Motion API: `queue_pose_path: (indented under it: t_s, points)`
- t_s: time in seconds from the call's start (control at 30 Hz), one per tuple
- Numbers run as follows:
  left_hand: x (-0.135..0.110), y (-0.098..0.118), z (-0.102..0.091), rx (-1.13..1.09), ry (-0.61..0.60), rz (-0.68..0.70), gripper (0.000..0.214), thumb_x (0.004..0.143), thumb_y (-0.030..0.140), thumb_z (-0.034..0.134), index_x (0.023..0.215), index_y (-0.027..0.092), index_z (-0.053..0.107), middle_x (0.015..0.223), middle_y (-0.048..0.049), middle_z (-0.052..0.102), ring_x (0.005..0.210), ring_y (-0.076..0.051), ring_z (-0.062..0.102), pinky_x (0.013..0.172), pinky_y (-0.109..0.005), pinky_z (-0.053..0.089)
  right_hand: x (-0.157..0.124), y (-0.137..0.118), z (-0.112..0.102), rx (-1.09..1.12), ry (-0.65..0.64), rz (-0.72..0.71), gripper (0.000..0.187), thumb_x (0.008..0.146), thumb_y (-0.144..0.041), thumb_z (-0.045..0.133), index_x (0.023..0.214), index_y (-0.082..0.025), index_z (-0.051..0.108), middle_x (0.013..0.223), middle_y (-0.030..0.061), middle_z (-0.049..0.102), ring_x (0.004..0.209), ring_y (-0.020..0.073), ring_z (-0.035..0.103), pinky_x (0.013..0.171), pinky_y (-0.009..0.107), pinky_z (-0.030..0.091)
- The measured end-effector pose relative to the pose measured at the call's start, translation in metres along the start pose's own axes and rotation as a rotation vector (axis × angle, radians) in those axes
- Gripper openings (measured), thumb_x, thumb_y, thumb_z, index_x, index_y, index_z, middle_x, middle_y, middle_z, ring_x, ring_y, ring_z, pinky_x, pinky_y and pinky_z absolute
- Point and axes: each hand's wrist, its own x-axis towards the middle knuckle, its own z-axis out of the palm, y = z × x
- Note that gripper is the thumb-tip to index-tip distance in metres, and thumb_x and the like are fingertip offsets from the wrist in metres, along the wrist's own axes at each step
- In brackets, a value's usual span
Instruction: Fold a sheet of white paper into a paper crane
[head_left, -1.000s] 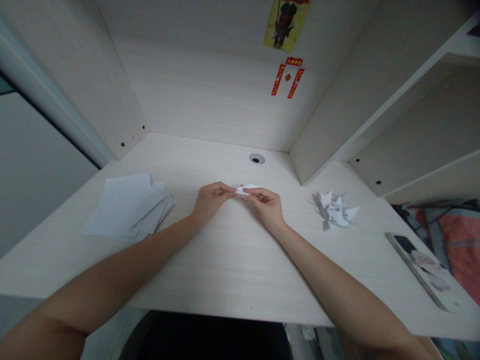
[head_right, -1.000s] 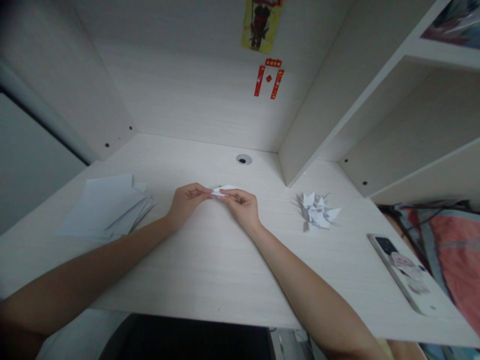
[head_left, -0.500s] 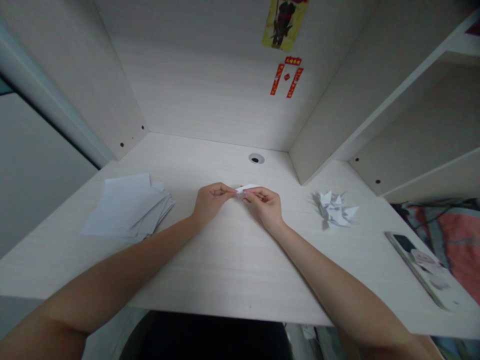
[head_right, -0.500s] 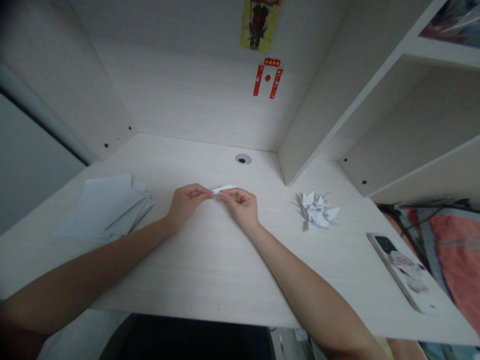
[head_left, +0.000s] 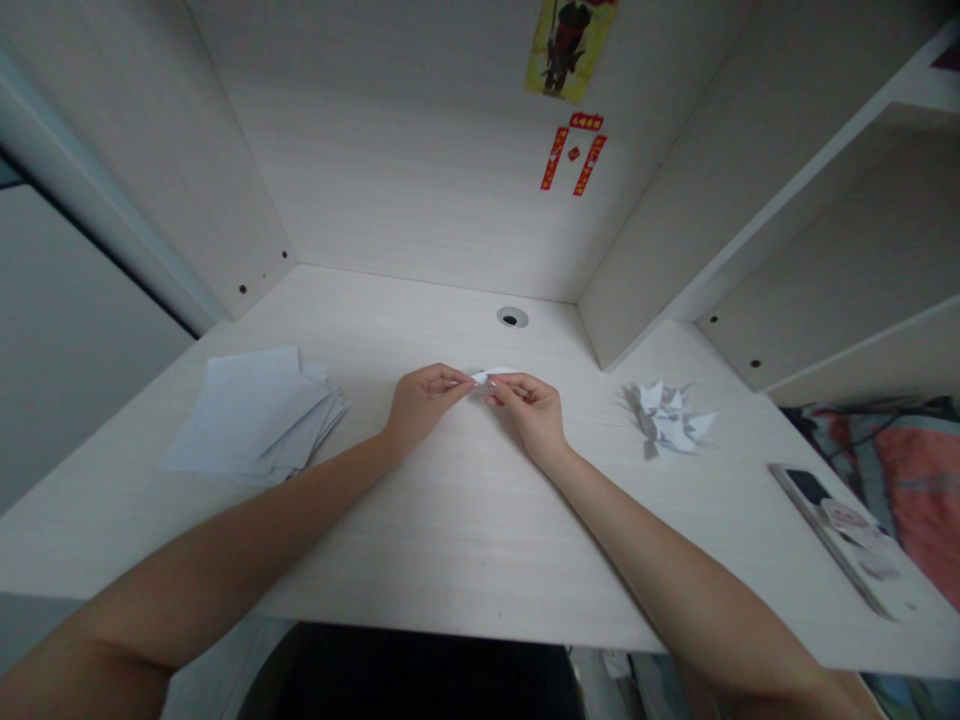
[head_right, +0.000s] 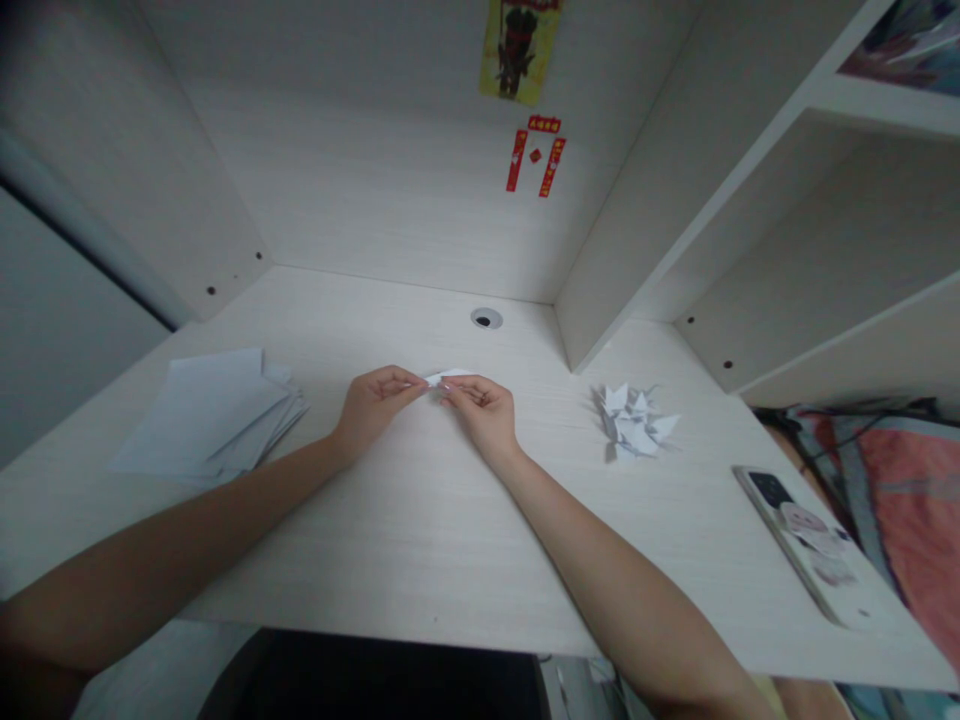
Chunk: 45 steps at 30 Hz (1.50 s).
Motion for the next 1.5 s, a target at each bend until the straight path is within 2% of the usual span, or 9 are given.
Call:
queue_pose_path:
  t_s: [0.17,0.4,0.67,1.13,1.3,1.5]
  points:
    - [0.002,-0.001,-0.001,0.015,-0.017,-0.046,0.03,0.067,0.043,0.069,0.079,0.016,0.066,0.072,-0.0027,0.072,0.064,-0.015,0.065,0.057,-0.022,0.045,0.0,0.005,-0.004,-0.048,-0.026,-0.045,0.019,0.063,-0.031,0.075,0.077,-0.019,0.071,0.076,0.0033,0.072,0.065,0.0145,0.065,0.065,0.029,0.055]
    - [0.001,0.004,-0.001,-0.08,-0.031,-0.051,0.032,0.066,0.039,0.071,0.089,0.016,0.07,0.089,-0.0066,0.073,0.08,-0.019,0.067,0.071,-0.026,0.05,0.0,0.004,-0.003,-0.046,-0.009,-0.028,0.022,0.064,-0.033,0.074,0.08,-0.02,0.07,0.078,0.0032,0.072,0.064,0.0146,0.065,0.064,0.028,0.055]
    - [0.001,0.002,0.002,-0.093,0.007,-0.041,0.028,0.066,0.036,0.072,0.086,0.017,0.072,0.093,-0.0069,0.073,0.085,-0.02,0.068,0.081,-0.03,0.052,-0.001,-0.003,0.0,-0.029,0.002,0.016,0.023,0.063,-0.034,0.075,0.078,-0.019,0.07,0.073,0.0016,0.071,0.058,0.0123,0.064,0.063,0.028,0.055]
    - [-0.001,0.008,0.005,-0.088,0.029,-0.035,0.022,0.067,0.031,0.071,0.084,0.016,0.073,0.091,-0.007,0.073,0.083,-0.019,0.068,0.081,-0.031,0.053,-0.004,-0.007,0.003,-0.027,0.041,0.01,0.02,0.064,-0.033,0.074,0.076,-0.018,0.069,0.072,0.0017,0.071,0.056,0.0106,0.062,0.06,0.026,0.054]
    - [0.0,0.005,0.004,-0.13,0.012,-0.056,0.029,0.066,0.034,0.072,0.087,0.015,0.072,0.091,-0.0081,0.073,0.083,-0.02,0.068,0.082,-0.032,0.052,-0.004,-0.006,0.004,-0.044,0.053,0.01,0.025,0.062,-0.036,0.075,0.077,-0.017,0.068,0.071,0.0028,0.071,0.055,0.0118,0.062,0.058,0.026,0.053]
    - [0.002,-0.001,0.003,-0.13,-0.006,-0.074,0.033,0.065,0.038,0.072,0.089,0.015,0.071,0.088,-0.0081,0.073,0.082,-0.02,0.068,0.079,-0.031,0.052,-0.002,-0.003,0.001,-0.033,0.048,0.005,0.025,0.062,-0.035,0.075,0.077,-0.018,0.063,0.063,-0.0001,0.069,0.053,0.0123,0.063,0.054,0.024,0.051]
